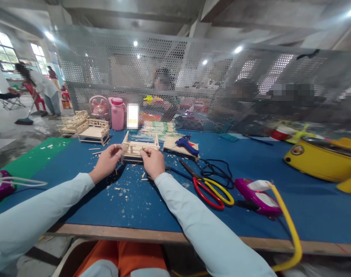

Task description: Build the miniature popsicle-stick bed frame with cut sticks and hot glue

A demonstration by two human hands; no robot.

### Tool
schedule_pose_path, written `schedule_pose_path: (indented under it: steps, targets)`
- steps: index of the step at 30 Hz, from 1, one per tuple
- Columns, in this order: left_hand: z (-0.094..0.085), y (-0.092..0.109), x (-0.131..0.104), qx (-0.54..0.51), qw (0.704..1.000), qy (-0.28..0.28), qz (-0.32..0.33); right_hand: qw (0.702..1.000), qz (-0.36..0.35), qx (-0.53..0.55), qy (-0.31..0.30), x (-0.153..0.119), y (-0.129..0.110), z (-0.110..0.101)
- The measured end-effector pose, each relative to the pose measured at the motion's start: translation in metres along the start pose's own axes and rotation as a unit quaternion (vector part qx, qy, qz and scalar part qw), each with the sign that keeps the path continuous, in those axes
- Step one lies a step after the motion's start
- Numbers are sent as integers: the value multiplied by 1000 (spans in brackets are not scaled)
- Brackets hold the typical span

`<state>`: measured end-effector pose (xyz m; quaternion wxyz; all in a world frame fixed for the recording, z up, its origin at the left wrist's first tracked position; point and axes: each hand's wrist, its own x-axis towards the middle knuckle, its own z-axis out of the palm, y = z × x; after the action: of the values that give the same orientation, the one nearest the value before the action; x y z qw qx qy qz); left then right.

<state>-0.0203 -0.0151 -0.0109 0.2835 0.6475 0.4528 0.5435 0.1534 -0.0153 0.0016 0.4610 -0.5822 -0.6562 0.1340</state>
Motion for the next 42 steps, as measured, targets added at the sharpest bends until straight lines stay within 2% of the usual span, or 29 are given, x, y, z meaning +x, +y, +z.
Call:
schedule_pose_path:
  steps: [20, 27, 42]
  targets:
    - [0, 0, 0, -2, 1000, 0, -14, 1000, 1, -1, -2, 0, -1, 0]
    - [0, 2, -1, -16, 999, -10, -40, 1000, 6, 3, -7, -1, -3, -1]
    - [0, -2, 0, -29, 999, -12, -39, 1000, 7, 8, -6, 0, -1, -1]
